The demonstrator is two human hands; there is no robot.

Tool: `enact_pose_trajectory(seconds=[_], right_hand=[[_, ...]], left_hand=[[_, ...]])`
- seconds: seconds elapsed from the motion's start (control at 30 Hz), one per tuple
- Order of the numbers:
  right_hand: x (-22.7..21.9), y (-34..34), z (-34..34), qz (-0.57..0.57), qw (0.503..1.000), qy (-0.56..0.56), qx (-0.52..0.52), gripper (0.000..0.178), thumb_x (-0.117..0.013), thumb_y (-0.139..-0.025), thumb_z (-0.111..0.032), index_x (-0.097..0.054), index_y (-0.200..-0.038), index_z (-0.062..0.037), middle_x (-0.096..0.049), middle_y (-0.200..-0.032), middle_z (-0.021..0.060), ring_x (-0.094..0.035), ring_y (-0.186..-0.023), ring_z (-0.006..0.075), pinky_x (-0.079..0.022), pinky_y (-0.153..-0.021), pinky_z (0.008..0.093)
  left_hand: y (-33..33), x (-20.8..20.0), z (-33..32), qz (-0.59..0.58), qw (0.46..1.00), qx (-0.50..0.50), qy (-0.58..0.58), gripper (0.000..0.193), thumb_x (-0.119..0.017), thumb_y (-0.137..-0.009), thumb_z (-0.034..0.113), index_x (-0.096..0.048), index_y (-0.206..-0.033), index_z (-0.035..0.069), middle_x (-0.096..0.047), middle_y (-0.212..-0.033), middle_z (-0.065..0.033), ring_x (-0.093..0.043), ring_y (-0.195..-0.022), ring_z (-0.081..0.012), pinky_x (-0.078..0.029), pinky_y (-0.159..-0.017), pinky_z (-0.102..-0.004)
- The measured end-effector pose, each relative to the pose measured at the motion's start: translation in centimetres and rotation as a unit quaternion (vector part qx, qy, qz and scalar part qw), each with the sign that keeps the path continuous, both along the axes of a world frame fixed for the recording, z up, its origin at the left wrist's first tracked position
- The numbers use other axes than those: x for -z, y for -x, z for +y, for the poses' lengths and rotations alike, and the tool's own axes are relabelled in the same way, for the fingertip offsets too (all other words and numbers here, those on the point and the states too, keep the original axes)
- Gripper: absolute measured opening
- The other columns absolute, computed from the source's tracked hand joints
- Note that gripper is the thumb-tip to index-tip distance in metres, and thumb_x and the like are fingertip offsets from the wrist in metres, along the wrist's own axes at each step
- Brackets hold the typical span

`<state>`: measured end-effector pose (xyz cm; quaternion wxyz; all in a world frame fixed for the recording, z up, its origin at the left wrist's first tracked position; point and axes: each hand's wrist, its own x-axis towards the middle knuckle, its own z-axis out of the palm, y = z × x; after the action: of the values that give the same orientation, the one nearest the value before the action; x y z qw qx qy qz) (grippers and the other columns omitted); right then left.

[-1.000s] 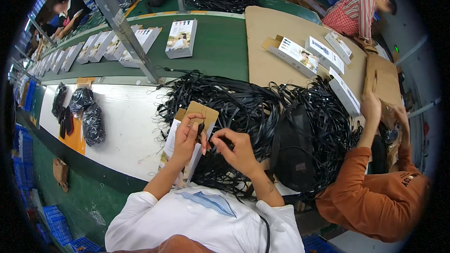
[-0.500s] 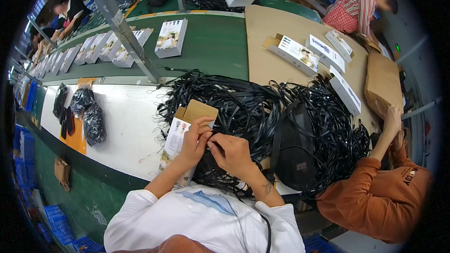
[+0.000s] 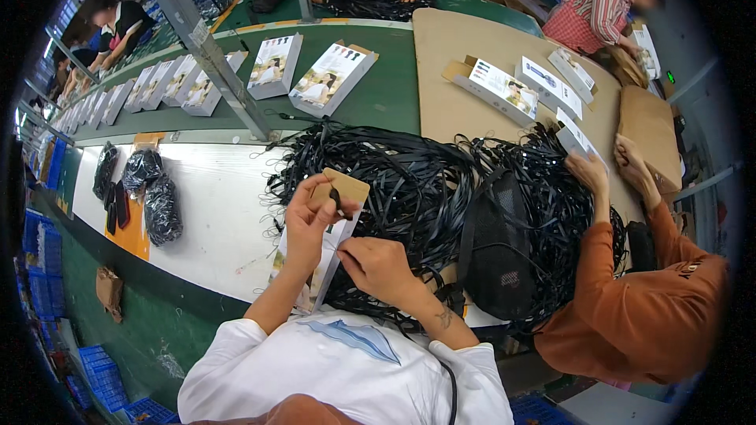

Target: The person takes black lanyards from a pile by hand, inserts them into product packaging boxes, and places the packed boxes onto the conveyor belt.

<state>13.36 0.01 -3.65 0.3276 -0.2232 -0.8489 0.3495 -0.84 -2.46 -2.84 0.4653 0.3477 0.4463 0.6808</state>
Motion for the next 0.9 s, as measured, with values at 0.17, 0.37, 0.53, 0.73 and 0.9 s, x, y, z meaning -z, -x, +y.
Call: enact_pose_trajectory(seconds=[0.17,0.37,0.53,0.73,0.9], right_hand=[[0.6,-1.7,0.7,-0.059,0.996,-0.018,0.059,0.004,-0.062,-0.075,-0.009,-0.059,-0.076,-0.0065,-0.061,-0.07,0.0103,-0.06,-0.063,0.0279,-0.048,-0.054,0.0344],[1.7,-5.6,4.0,-0.228,0.945,-0.11,0.205,0.018,-0.063,-0.074,-0.007,-0.06,-0.091,-0.0039,-0.058,-0.092,0.0091,-0.055,-0.088,0.0278,-0.045,-0.072,0.0368],[1.4,-3.1,3.0,-0.062,0.983,-0.002,0.172,0.025,-0.063,-0.076,-0.005,-0.059,-0.1,-0.0028,-0.058,-0.092,0.0106,-0.057,-0.079,0.0264,-0.047,-0.07,0.0344],[6.4,-0.6,0.5,-0.173,0.975,0.135,0.023,0.044,-0.058,-0.083,-0.028,-0.049,-0.116,-0.0004,-0.055,-0.09,0.0142,-0.056,-0.077,0.0298,-0.047,-0.067,0.0382],[2.4,0.4,-0.2,-0.126,0.991,0.036,0.04,0.063,-0.055,-0.086,-0.03,-0.03,-0.132,0.0034,-0.042,-0.116,0.0219,-0.045,-0.1,0.035,-0.04,-0.084,0.039]], left_hand=[[2.7,0.1,1.0,0.264,0.964,-0.033,-0.011,0.036,-0.057,-0.086,0.013,-0.043,-0.119,0.005,-0.067,-0.088,-0.0101,-0.064,-0.081,-0.0134,-0.047,-0.071,-0.024],[5.7,0.6,2.3,0.602,0.794,0.06,0.056,0.048,-0.06,-0.079,0.007,-0.044,-0.124,0.012,-0.065,-0.09,-0.0062,-0.06,-0.083,-0.027,-0.037,-0.095,-0.0422],[6.4,1.0,0.1,0.534,0.843,-0.02,0.06,0.057,-0.063,-0.077,0.008,-0.038,-0.128,0.01,-0.061,-0.106,-0.0083,-0.055,-0.099,-0.0274,-0.037,-0.095,-0.0359],[7.2,9.6,-4.7,0.25,0.963,-0.017,0.103,0.06,-0.055,-0.083,0.007,-0.025,-0.134,0.004,-0.046,-0.126,-0.0188,-0.046,-0.116,-0.0257,-0.034,-0.097,-0.0337],[5.0,4.4,-6.2,0.17,0.979,-0.103,0.036,0.075,-0.067,-0.078,0.022,-0.022,-0.134,-0.001,-0.039,-0.128,-0.0168,-0.04,-0.118,-0.0231,-0.033,-0.097,-0.0333]])
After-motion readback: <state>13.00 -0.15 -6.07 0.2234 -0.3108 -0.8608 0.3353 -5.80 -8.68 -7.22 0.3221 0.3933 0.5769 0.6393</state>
